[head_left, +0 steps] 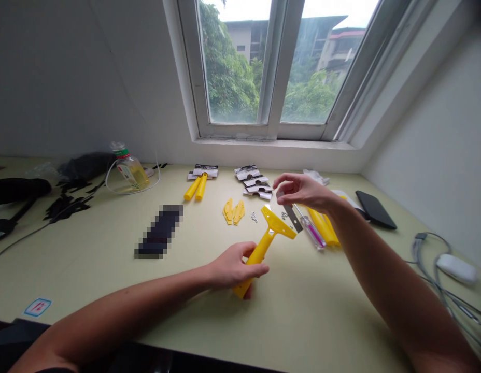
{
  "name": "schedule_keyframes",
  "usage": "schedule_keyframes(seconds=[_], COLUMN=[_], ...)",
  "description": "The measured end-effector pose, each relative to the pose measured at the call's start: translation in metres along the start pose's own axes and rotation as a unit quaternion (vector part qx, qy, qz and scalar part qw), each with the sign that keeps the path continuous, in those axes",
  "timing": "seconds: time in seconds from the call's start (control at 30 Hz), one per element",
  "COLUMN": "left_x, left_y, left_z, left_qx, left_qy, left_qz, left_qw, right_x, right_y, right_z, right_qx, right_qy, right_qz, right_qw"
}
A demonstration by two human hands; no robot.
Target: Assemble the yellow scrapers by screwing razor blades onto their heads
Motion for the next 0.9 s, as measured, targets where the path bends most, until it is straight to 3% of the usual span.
schedule_keyframes(seconds=[0.23, 0.53, 0.9], left_x=[-0.003, -0.004, -0.001], left_y=[0.005, 0.006, 0.005], left_z=[-0.005, -0.005, -0.002], left_qx=[0.012, 0.013, 0.006], left_qy=[-0.030, 0.001, 0.032], left_qz=[-0.012, -0.023, -0.026], left_qw=[0.999, 1.000, 0.999], right_x=[-0.041, -0.037, -0.022], right_y=[-0.012, -0.013, -0.004], right_z=[0.029, 0.030, 0.024], right_qx=[-0.006, 0.035, -0.017], right_qy=[0.016, 0.011, 0.090], right_qz=[-0.084, -0.057, -0.021], right_qw=[0.996, 0.998, 0.996])
Point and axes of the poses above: each hand's wrist, its own y-axis away from the middle knuckle, its own x-axis out of the back of the hand, z = x × y, the point moved 10 cm from there along -y, towards the middle knuckle, and after that the axes turned 8 degrees about y, right-handed, at the moved point
